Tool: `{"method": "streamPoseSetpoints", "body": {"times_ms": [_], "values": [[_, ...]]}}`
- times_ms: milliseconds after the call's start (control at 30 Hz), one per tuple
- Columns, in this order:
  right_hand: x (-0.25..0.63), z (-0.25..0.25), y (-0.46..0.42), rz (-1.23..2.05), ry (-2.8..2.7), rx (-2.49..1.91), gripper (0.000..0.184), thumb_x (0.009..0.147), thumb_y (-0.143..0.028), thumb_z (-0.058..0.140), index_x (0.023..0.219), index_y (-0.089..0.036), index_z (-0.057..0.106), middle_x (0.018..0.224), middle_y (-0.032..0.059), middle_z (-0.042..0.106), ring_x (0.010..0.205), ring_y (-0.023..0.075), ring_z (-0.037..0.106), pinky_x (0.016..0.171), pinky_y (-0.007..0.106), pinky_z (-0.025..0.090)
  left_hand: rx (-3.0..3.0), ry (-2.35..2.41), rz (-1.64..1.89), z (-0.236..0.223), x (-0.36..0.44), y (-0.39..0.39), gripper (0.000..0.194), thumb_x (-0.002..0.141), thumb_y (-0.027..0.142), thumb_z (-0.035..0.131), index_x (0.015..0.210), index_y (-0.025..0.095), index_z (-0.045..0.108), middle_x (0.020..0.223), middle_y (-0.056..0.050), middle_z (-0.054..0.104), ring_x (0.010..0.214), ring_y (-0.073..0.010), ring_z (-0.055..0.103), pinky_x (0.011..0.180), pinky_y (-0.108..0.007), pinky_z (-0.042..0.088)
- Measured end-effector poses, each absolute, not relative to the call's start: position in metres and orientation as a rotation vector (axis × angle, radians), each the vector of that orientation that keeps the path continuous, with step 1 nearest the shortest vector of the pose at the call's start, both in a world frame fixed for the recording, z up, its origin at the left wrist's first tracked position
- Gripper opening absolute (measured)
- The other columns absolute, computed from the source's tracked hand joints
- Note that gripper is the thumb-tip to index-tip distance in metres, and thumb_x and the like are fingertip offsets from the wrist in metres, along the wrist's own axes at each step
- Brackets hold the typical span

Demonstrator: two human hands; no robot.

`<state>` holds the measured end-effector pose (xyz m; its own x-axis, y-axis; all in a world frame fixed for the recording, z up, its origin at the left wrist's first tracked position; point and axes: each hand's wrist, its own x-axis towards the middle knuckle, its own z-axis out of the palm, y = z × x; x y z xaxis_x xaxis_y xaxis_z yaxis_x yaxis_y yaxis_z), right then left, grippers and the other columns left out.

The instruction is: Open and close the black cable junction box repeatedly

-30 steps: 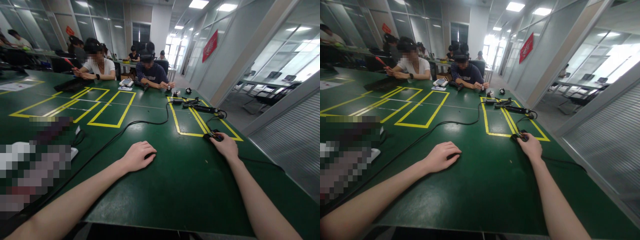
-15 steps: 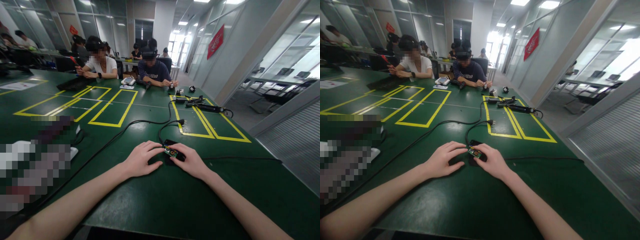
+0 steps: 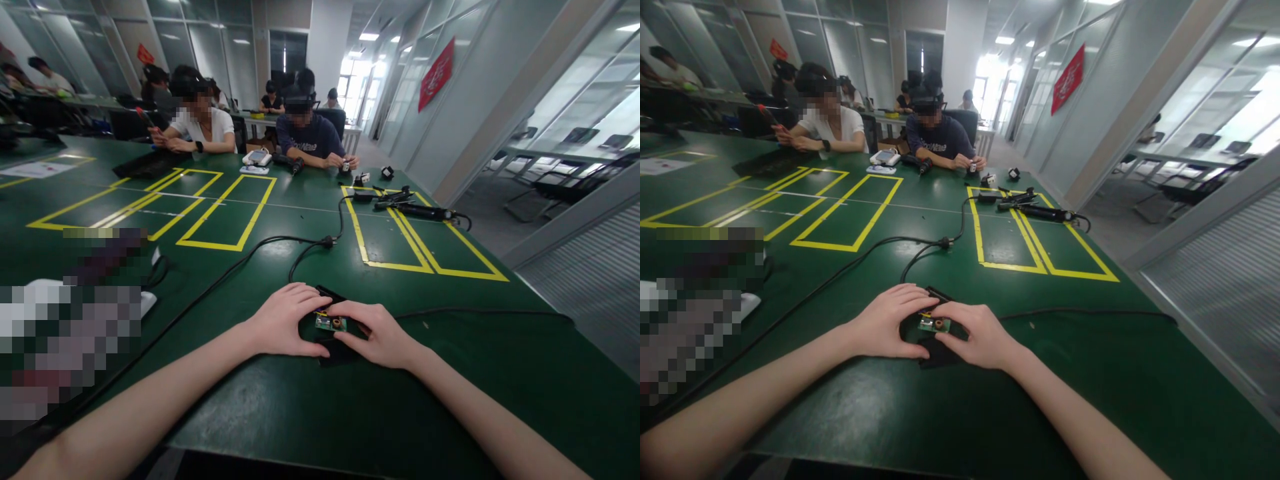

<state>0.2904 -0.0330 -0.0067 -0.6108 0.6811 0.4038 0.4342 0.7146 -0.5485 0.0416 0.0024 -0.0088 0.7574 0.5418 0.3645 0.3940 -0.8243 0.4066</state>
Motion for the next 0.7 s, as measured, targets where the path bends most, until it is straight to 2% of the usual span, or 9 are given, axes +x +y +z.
{"method": "streamPoseSetpoints", "body": {"times_ms": [100,200,333,433,700], "values": [[0.292,-0.010,-0.030,0.482,-2.343,-0.804,0.027,0.096,-0.021,0.064,0.123,-0.022,0.068,0.120,0.0089,0.076,0.112,0.0217,0.073,0.099,0.034,0.058,2.626,0.710,0.681,-0.009,0.040,0.003,0.089,0.071,0.065,0.086,0.142,0.022,0.057,0.138,-0.013,0.067,0.128,-0.0328,0.063,0.115,-0.050,0.046],[0.295,-0.014,-0.027,0.422,-2.349,-0.844,0.031,0.094,-0.023,0.068,0.125,-0.024,0.068,0.132,0.0107,0.071,0.117,0.0234,0.071,0.099,0.036,0.059,2.601,0.717,0.689,-0.009,0.040,0.003,0.084,0.075,0.058,0.085,0.144,0.022,0.055,0.138,-0.013,0.067,0.126,-0.0315,0.064,0.110,-0.047,0.050],[0.300,-0.013,-0.025,0.409,-2.362,-0.928,0.039,0.091,-0.034,0.073,0.129,-0.024,0.067,0.131,0.0125,0.069,0.113,0.0254,0.072,0.096,0.039,0.060,2.571,0.755,0.699,-0.006,0.042,0.003,0.049,0.083,0.034,0.078,0.128,0.021,0.064,0.118,-0.009,0.075,0.106,-0.0259,0.070,0.095,-0.039,0.055],[0.302,-0.011,-0.024,0.456,-2.405,-0.907,0.049,0.086,-0.043,0.079,0.128,-0.021,0.067,0.125,0.0133,0.071,0.110,0.0267,0.073,0.095,0.039,0.059,2.561,0.743,0.720,-0.006,0.042,0.003,0.033,0.084,0.027,0.072,0.116,0.020,0.067,0.108,-0.006,0.076,0.098,-0.0233,0.070,0.088,-0.035,0.054],[0.303,-0.011,-0.022,0.524,-2.354,-0.905,0.032,0.092,-0.035,0.073,0.122,-0.021,0.070,0.118,0.0116,0.074,0.105,0.0239,0.073,0.093,0.037,0.059,2.554,0.723,0.726,-0.005,0.041,0.002,0.032,0.083,0.025,0.072,0.114,0.021,0.067,0.107,-0.006,0.075,0.098,-0.0229,0.069,0.089,-0.035,0.053]]}}
